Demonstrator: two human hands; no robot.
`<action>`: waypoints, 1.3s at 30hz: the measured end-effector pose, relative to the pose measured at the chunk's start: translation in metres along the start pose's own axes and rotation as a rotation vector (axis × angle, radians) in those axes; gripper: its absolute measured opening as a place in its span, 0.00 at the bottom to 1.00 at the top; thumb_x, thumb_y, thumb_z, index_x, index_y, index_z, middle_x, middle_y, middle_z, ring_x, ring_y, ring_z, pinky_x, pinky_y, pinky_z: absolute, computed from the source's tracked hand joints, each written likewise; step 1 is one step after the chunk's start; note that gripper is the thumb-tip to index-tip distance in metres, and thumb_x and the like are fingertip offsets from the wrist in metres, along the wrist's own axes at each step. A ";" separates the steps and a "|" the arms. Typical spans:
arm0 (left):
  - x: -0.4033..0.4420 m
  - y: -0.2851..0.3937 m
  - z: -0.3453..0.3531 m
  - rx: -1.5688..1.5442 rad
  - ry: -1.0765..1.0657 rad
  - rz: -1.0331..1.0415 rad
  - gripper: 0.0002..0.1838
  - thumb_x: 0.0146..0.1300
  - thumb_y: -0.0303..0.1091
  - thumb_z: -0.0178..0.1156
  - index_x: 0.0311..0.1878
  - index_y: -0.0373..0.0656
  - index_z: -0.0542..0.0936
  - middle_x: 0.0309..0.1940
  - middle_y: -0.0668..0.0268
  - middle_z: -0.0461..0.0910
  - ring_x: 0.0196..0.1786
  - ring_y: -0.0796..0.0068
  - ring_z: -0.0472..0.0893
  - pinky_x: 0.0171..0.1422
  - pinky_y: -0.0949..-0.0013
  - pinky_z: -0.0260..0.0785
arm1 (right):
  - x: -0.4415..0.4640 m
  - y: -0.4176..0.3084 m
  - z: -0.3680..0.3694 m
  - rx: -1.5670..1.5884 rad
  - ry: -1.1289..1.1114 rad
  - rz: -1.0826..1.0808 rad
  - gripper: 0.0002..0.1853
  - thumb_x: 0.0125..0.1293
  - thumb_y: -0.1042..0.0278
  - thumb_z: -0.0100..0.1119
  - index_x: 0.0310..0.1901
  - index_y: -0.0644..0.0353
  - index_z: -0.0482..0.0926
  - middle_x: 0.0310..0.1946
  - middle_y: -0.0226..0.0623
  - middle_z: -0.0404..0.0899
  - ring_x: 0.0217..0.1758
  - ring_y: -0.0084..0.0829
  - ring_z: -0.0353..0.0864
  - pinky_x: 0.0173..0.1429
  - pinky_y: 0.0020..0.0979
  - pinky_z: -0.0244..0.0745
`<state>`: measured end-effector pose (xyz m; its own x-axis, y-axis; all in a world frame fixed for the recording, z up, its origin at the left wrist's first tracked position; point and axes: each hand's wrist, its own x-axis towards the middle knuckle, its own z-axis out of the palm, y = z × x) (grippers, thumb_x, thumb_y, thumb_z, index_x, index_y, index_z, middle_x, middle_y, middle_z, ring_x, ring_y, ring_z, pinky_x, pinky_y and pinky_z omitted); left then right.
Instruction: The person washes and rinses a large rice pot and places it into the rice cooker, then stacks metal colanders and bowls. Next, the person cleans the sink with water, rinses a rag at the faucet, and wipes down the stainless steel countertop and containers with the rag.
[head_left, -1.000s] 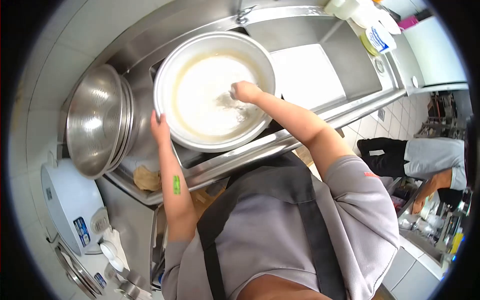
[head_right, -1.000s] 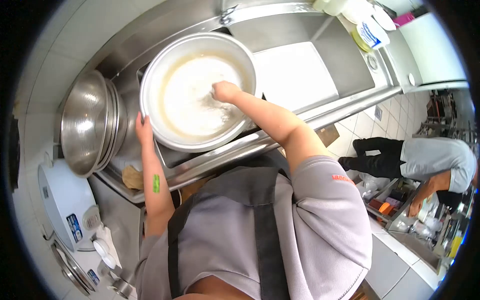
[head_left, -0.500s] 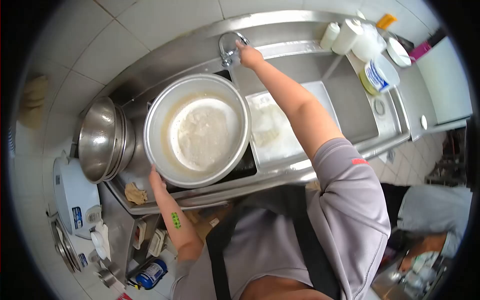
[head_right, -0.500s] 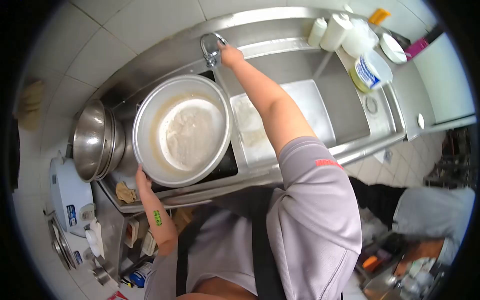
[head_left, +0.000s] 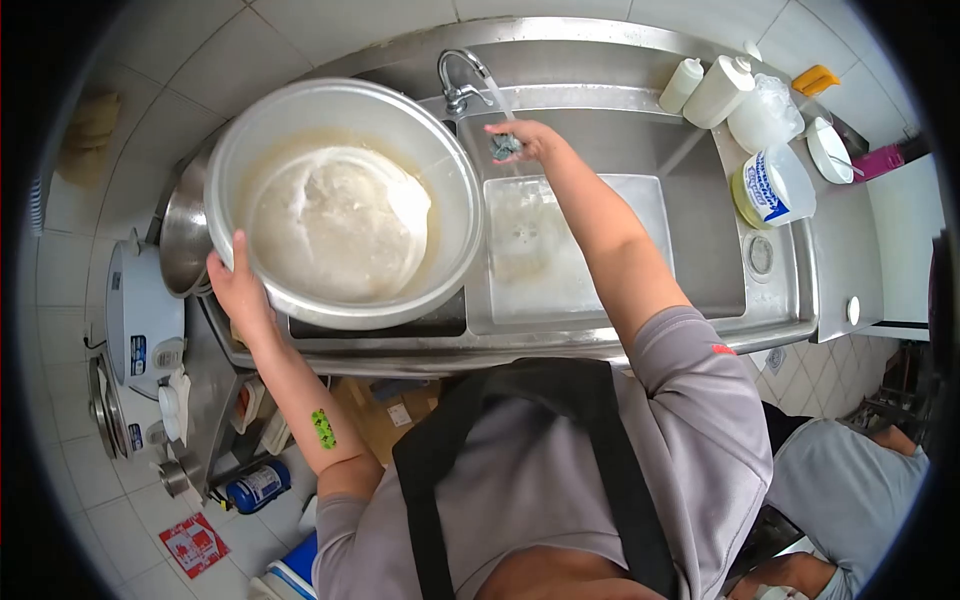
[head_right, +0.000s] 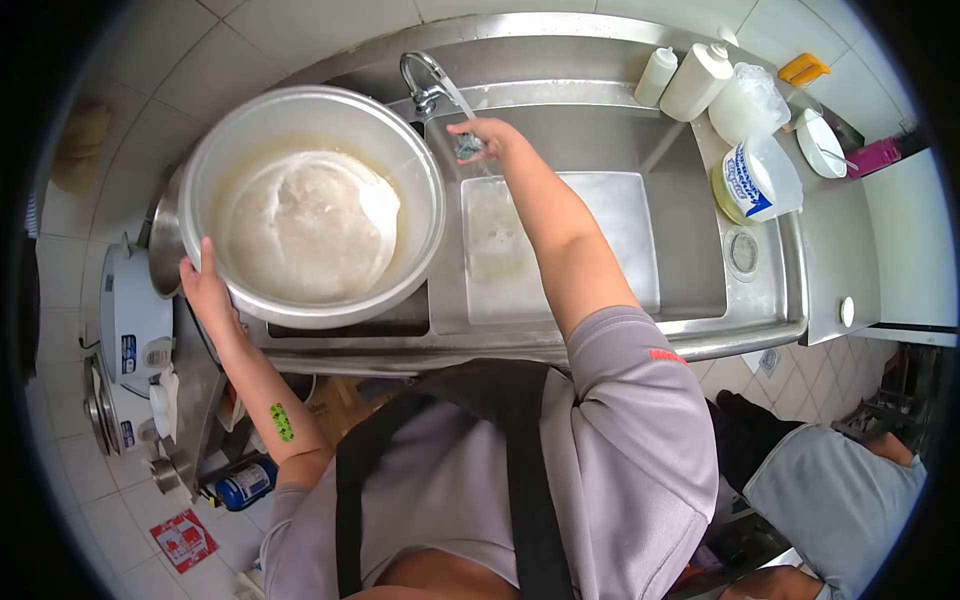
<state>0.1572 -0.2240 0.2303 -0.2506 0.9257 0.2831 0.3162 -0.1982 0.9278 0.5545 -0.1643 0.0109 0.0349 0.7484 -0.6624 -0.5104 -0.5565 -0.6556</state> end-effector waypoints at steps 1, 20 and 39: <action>-0.005 0.011 0.005 0.003 0.008 0.000 0.15 0.57 0.35 0.55 0.40 0.33 0.69 0.36 0.60 0.75 0.36 0.75 0.73 0.43 0.74 0.64 | 0.008 0.002 -0.003 -0.037 0.004 -0.108 0.20 0.49 0.72 0.59 0.46 0.53 0.69 0.34 0.34 0.72 0.38 0.35 0.72 0.43 0.48 0.68; -0.031 0.112 0.083 -0.286 -0.538 0.150 0.14 0.49 0.22 0.57 0.41 0.33 0.71 0.32 0.63 0.75 0.32 0.78 0.74 0.39 0.77 0.65 | -0.121 -0.022 -0.052 -1.142 0.639 -0.738 0.18 0.44 0.75 0.51 0.39 0.50 0.77 0.39 0.45 0.75 0.45 0.41 0.74 0.48 0.35 0.69; -0.001 0.116 0.085 -0.277 -0.663 0.053 0.16 0.48 0.27 0.57 0.41 0.33 0.70 0.30 0.63 0.75 0.30 0.78 0.75 0.37 0.78 0.66 | -0.142 -0.053 -0.122 -0.545 0.461 -0.827 0.18 0.52 0.61 0.56 0.42 0.62 0.76 0.34 0.39 0.79 0.33 0.29 0.78 0.40 0.28 0.70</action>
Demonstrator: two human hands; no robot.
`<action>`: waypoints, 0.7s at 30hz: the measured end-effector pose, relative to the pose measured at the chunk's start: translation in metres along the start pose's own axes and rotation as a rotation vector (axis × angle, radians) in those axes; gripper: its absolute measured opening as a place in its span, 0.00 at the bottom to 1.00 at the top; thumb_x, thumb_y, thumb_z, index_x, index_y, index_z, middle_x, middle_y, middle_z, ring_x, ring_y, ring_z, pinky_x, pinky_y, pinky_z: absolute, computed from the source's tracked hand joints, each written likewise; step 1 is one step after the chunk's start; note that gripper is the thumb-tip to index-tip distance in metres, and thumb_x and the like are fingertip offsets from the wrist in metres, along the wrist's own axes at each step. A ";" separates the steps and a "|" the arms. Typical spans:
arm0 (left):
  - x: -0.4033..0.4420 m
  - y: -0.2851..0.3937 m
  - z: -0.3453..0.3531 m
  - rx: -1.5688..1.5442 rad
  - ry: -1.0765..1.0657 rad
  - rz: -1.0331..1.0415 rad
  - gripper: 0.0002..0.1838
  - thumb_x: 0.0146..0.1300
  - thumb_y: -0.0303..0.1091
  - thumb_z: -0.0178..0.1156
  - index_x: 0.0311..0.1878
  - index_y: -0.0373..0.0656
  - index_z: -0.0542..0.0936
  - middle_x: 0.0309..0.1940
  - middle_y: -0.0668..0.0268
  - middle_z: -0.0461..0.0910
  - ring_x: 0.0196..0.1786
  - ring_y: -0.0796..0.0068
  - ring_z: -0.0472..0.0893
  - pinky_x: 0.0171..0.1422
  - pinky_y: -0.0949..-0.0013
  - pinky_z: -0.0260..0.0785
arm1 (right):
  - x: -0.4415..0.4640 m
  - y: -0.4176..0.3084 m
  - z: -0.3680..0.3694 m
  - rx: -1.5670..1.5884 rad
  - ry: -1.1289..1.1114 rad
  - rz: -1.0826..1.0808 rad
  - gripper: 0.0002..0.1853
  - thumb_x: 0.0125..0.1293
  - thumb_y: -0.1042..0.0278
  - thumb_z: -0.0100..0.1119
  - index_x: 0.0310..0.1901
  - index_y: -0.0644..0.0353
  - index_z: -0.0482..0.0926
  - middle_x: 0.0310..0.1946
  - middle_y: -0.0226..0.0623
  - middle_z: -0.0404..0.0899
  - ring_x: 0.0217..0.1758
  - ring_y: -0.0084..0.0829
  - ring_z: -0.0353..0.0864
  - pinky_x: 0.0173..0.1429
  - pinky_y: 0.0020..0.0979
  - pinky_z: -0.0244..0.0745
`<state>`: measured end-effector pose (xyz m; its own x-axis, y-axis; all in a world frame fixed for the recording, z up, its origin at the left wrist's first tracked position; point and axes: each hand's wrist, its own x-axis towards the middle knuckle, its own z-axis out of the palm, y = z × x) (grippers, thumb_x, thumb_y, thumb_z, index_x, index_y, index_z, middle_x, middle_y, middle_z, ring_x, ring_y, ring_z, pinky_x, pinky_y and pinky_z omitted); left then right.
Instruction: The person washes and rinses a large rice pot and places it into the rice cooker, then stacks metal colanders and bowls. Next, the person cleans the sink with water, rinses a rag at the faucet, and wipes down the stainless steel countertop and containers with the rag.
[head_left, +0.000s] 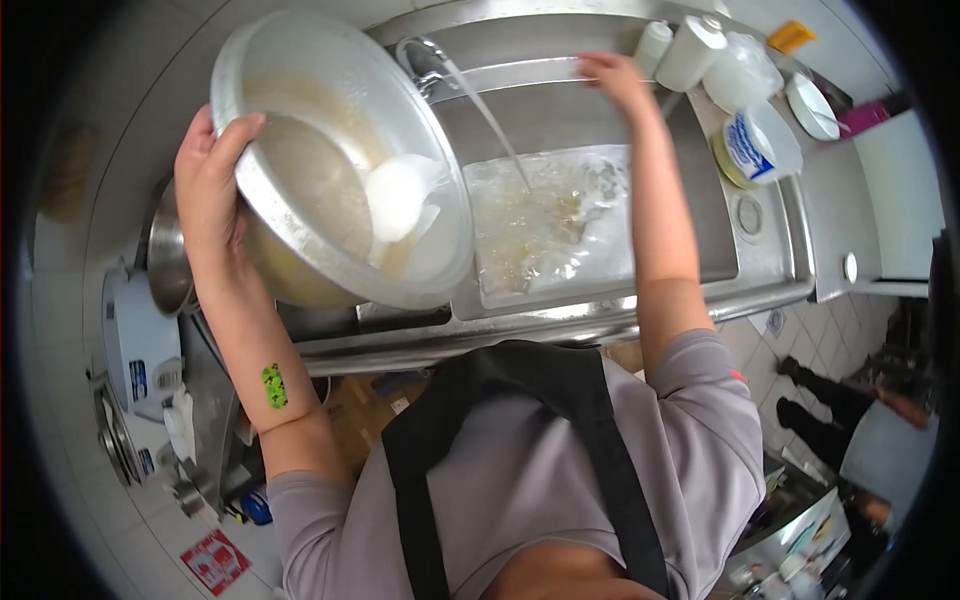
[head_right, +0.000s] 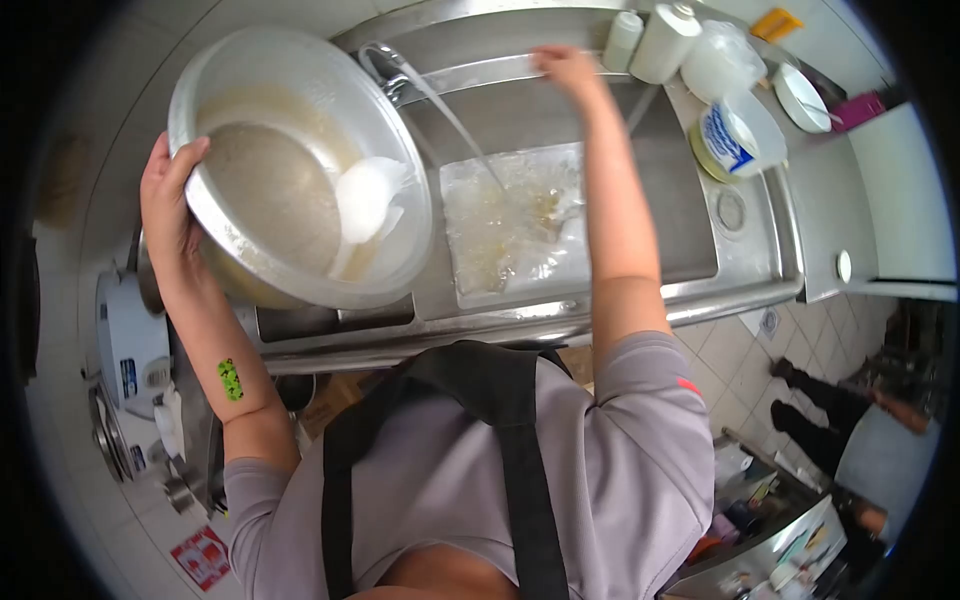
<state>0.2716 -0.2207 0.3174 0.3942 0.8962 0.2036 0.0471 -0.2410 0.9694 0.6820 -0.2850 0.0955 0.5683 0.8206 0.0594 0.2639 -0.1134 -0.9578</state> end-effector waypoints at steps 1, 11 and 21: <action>-0.002 0.003 0.000 0.031 0.001 -0.022 0.16 0.48 0.27 0.57 0.41 0.33 0.70 0.30 0.63 0.75 0.30 0.78 0.74 0.37 0.78 0.66 | -0.001 -0.014 0.052 0.068 -0.137 0.039 0.19 0.52 0.62 0.56 0.44 0.63 0.75 0.35 0.40 0.78 0.33 0.29 0.78 0.40 0.29 0.71; -0.009 0.000 -0.018 0.071 0.073 -0.040 0.18 0.45 0.26 0.56 0.42 0.34 0.70 0.30 0.66 0.74 0.30 0.81 0.73 0.37 0.78 0.65 | 0.031 -0.093 0.245 -0.646 -0.231 -0.268 0.13 0.51 0.68 0.46 0.36 0.55 0.79 0.43 0.44 0.74 0.47 0.42 0.71 0.52 0.38 0.65; -0.009 -0.013 -0.032 0.013 0.120 0.017 0.20 0.45 0.24 0.54 0.46 0.33 0.69 0.31 0.65 0.74 0.30 0.82 0.73 0.36 0.78 0.66 | 0.025 -0.046 0.338 1.000 -0.722 0.639 0.12 0.61 0.60 0.49 0.26 0.58 0.71 0.17 0.30 0.67 0.18 0.23 0.64 0.20 0.21 0.60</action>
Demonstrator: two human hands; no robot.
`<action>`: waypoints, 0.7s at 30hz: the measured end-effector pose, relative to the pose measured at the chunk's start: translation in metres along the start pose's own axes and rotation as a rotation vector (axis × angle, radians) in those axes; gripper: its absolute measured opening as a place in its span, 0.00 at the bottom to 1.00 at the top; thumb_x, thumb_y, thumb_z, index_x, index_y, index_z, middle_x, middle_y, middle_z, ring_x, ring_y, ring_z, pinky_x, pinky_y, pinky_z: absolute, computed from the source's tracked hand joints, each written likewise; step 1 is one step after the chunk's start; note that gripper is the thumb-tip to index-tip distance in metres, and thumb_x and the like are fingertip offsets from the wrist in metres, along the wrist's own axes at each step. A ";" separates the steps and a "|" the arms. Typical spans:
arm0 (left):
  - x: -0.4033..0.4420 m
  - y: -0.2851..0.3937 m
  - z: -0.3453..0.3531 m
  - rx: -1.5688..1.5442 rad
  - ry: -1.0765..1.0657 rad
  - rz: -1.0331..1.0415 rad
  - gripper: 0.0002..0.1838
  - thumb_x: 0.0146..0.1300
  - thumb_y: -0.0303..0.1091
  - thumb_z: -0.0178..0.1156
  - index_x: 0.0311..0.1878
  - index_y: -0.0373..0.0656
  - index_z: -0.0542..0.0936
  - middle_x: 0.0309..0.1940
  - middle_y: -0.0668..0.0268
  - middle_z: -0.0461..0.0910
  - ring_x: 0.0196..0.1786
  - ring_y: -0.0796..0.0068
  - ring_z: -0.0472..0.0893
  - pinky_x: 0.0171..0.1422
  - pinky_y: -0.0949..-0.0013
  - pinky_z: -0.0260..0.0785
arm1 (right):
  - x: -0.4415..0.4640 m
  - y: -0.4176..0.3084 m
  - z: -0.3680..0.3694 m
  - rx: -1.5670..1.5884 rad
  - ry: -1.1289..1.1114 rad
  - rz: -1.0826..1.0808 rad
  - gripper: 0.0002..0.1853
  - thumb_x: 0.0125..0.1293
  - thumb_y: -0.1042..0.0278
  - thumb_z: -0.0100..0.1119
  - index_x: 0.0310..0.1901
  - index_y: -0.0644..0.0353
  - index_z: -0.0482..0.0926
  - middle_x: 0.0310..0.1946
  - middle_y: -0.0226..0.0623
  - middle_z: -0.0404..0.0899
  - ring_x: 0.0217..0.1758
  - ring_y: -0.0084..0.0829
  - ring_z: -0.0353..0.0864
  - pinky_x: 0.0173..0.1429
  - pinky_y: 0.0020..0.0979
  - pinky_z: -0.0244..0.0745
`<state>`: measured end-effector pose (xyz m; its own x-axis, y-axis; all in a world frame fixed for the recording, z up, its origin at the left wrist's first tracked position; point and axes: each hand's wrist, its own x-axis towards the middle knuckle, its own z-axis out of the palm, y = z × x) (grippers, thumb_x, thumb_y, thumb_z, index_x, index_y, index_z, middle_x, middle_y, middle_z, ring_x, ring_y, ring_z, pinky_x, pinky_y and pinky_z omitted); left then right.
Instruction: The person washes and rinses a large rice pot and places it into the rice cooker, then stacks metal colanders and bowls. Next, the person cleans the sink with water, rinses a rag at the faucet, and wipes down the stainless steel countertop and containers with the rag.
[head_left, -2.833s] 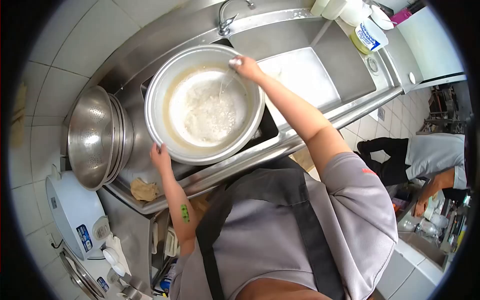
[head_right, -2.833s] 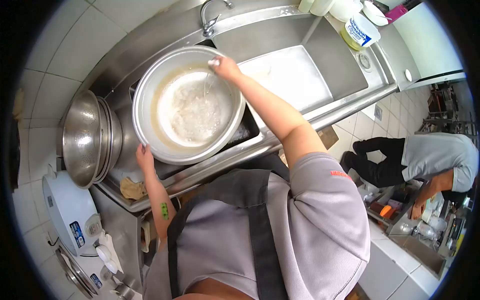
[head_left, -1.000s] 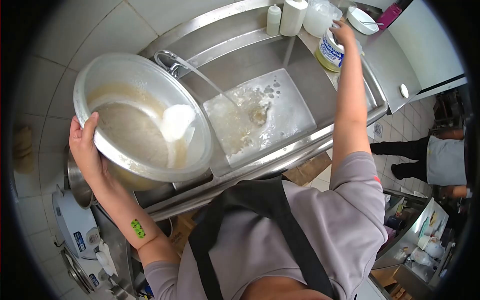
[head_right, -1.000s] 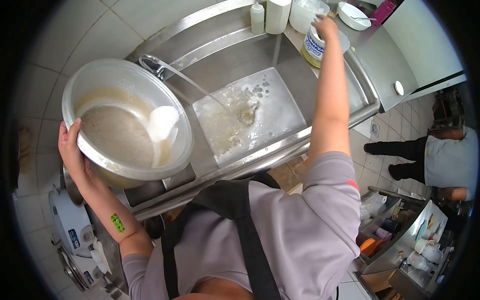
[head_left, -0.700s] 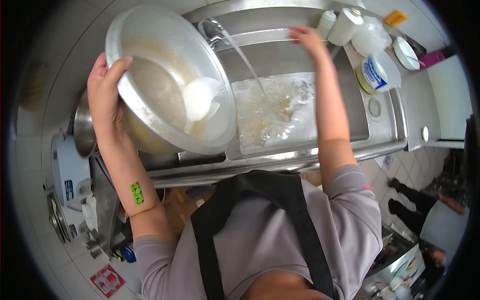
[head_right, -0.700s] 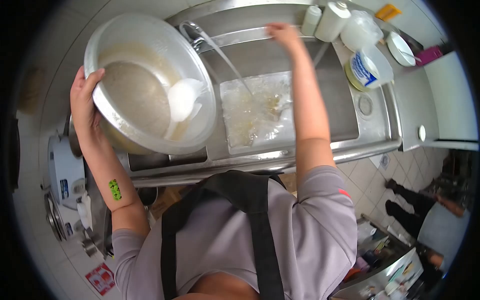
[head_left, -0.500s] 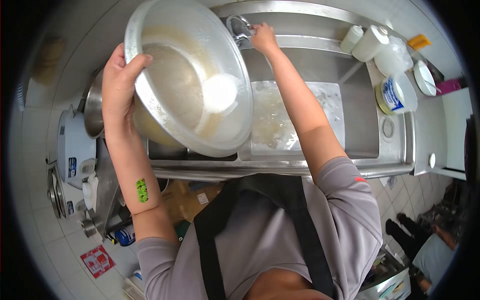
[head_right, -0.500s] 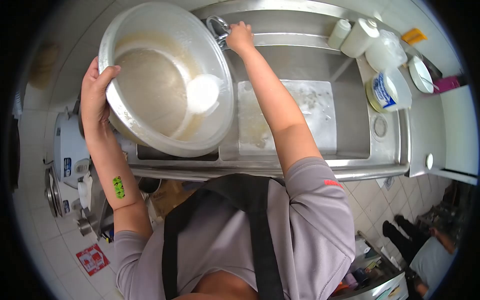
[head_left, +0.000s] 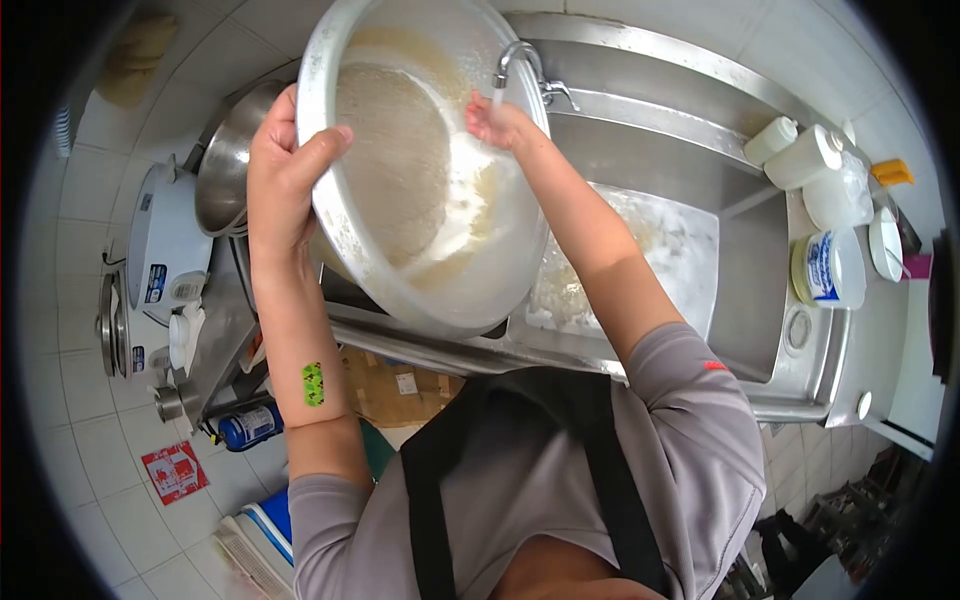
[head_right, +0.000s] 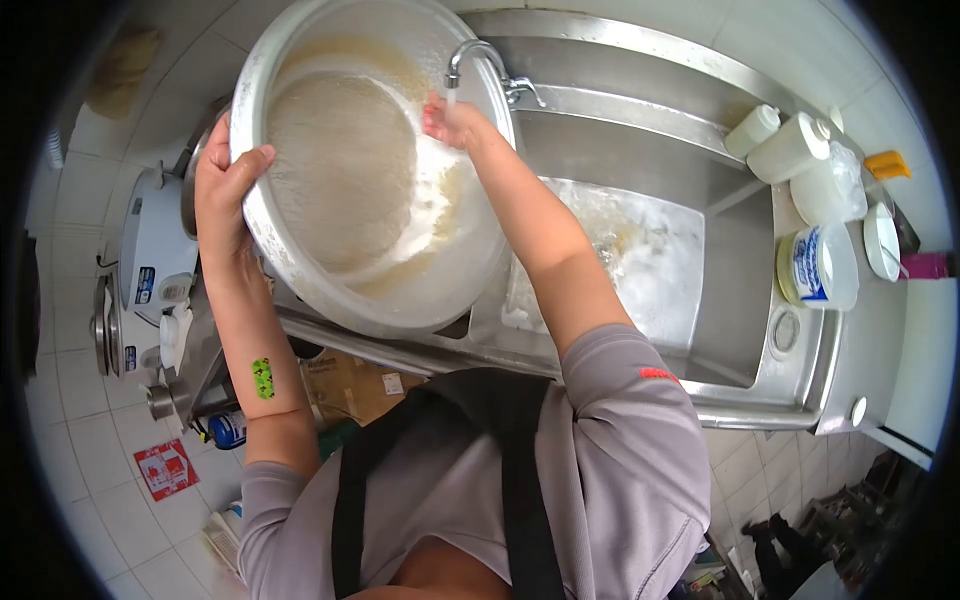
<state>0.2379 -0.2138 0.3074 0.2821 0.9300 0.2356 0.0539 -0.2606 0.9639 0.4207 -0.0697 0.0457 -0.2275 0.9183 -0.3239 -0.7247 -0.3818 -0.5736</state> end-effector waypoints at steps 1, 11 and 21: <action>0.000 -0.003 -0.005 -0.006 -0.002 0.007 0.21 0.45 0.24 0.54 0.46 0.33 0.69 0.31 0.65 0.74 0.30 0.82 0.73 0.37 0.79 0.66 | 0.010 0.001 -0.006 0.053 -0.031 0.038 0.16 0.61 0.56 0.49 0.21 0.56 0.67 0.14 0.28 0.64 0.14 0.21 0.60 0.17 0.20 0.56; -0.002 -0.019 -0.035 -0.054 0.040 -0.024 0.26 0.40 0.24 0.55 0.49 0.33 0.68 0.32 0.67 0.75 0.30 0.84 0.73 0.37 0.80 0.65 | 0.073 -0.008 0.003 -1.520 0.024 -0.711 0.15 0.58 0.55 0.46 0.31 0.58 0.77 0.25 0.43 0.76 0.26 0.38 0.75 0.33 0.38 0.67; 0.004 -0.031 -0.046 -0.096 0.016 0.011 0.24 0.40 0.25 0.56 0.47 0.34 0.69 0.32 0.65 0.76 0.30 0.82 0.74 0.38 0.80 0.66 | -0.024 0.223 0.014 -0.189 0.194 -0.099 0.24 0.64 0.61 0.25 0.48 0.72 0.66 0.42 0.47 0.73 0.46 0.39 0.72 0.53 0.34 0.67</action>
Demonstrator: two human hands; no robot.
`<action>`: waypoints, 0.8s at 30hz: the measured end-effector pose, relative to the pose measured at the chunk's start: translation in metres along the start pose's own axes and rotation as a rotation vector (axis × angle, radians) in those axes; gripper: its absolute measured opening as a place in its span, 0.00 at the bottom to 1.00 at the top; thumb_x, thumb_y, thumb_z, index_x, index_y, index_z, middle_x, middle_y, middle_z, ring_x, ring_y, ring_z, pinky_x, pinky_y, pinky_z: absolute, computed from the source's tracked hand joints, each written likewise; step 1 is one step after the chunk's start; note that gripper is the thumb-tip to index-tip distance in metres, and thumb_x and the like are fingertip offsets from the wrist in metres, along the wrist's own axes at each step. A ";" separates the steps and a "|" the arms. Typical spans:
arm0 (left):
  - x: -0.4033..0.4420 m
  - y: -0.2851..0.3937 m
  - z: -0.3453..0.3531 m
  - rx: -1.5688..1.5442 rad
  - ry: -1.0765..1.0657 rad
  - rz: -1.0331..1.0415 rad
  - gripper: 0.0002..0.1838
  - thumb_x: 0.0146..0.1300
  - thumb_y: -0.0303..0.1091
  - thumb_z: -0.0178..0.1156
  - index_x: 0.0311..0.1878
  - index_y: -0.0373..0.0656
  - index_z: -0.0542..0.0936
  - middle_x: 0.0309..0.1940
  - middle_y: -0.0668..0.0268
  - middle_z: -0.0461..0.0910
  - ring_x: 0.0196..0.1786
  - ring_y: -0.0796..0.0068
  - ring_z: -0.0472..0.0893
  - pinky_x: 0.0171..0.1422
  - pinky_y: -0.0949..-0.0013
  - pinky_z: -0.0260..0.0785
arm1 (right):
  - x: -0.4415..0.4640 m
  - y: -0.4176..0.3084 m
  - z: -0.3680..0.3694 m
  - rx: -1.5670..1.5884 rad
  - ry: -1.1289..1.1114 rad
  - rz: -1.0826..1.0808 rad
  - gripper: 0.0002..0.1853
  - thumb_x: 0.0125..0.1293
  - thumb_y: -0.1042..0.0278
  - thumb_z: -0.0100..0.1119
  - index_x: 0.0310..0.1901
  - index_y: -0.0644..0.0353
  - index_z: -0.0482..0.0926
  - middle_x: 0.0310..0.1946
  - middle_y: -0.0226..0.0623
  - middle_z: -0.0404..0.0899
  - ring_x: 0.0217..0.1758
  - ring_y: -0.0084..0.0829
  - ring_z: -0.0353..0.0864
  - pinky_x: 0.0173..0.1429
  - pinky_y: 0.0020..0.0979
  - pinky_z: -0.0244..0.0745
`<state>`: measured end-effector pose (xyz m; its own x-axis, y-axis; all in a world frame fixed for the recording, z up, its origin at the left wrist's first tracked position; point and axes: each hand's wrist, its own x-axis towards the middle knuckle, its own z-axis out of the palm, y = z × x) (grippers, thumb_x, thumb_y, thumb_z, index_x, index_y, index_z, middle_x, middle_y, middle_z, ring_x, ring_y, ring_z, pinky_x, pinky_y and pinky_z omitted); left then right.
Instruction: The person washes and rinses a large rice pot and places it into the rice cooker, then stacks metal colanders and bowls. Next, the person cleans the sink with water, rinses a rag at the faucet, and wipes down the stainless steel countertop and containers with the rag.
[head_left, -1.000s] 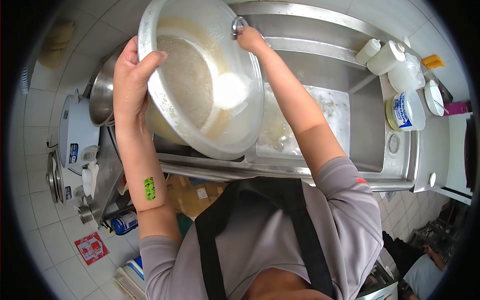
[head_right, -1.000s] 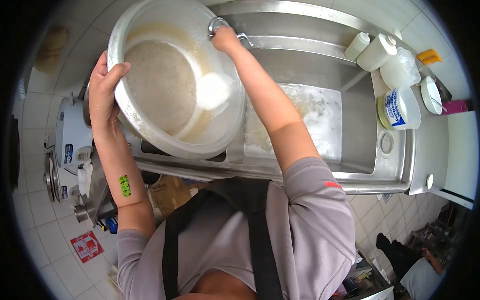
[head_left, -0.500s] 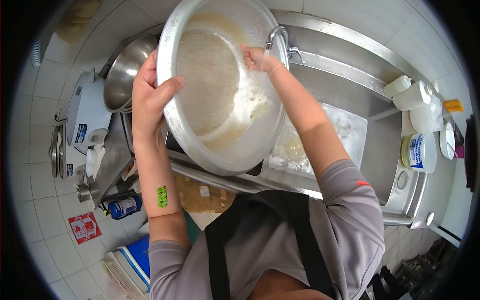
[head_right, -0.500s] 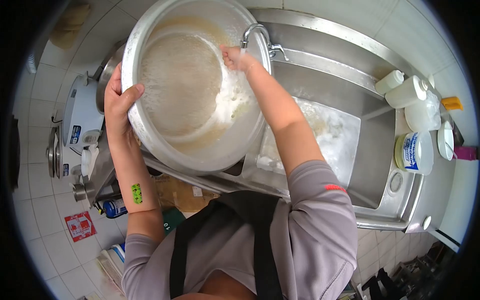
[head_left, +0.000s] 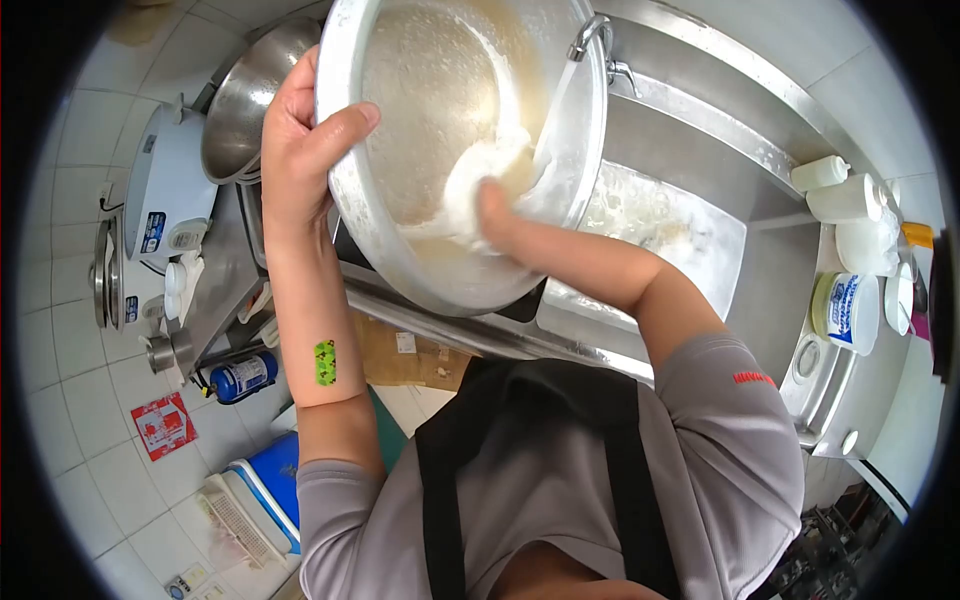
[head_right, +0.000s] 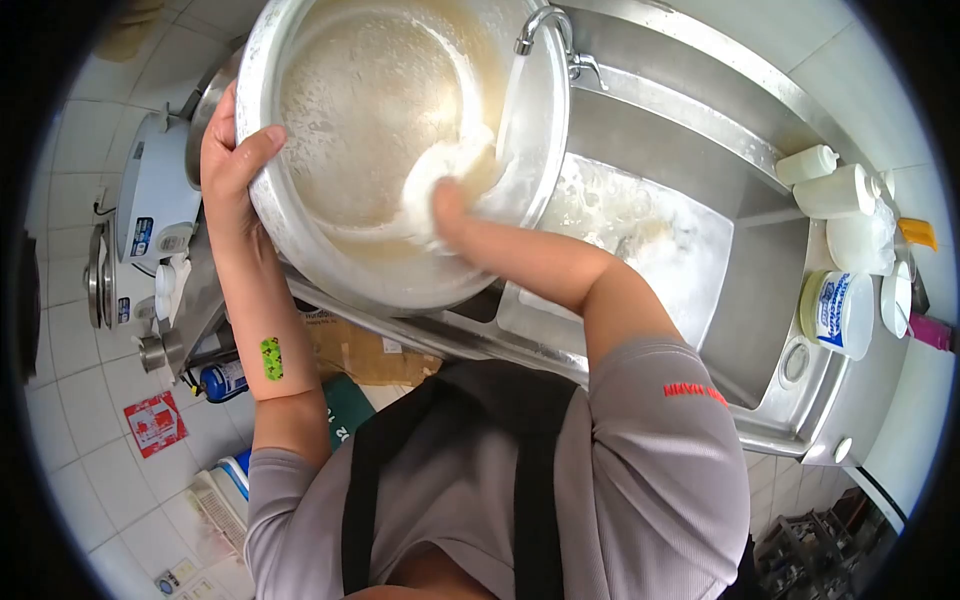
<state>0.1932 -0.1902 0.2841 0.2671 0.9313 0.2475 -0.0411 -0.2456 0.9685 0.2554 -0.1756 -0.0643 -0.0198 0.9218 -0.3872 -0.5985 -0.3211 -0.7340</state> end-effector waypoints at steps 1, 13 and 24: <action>0.000 0.000 0.002 -0.008 0.001 0.004 0.24 0.40 0.25 0.56 0.46 0.34 0.69 0.31 0.66 0.76 0.30 0.82 0.74 0.37 0.80 0.66 | -0.011 0.001 0.033 0.049 -0.022 0.161 0.21 0.63 0.62 0.31 0.47 0.69 0.68 0.42 0.45 0.73 0.43 0.38 0.73 0.50 0.34 0.67; -0.016 0.014 0.021 0.029 -0.064 0.031 0.21 0.44 0.22 0.56 0.46 0.34 0.69 0.34 0.66 0.75 0.35 0.84 0.73 0.41 0.81 0.63 | -0.121 -0.244 0.162 0.080 -0.589 -0.265 0.13 0.59 0.65 0.38 0.35 0.63 0.72 0.30 0.38 0.74 0.32 0.30 0.74 0.37 0.29 0.70; -0.055 0.044 0.134 0.111 -0.217 0.064 0.13 0.50 0.28 0.58 0.39 0.36 0.71 0.30 0.67 0.75 0.29 0.83 0.73 0.37 0.79 0.67 | -0.029 -0.106 -0.152 -0.662 0.686 -0.635 0.12 0.48 0.83 0.44 0.33 0.62 0.77 0.33 0.40 0.76 0.37 0.33 0.74 0.41 0.29 0.68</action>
<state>0.3057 -0.2878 0.3093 0.4680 0.8365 0.2849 0.0386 -0.3415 0.9391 0.4409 -0.2010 -0.0604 0.6977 0.7113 0.0851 0.1990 -0.0783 -0.9769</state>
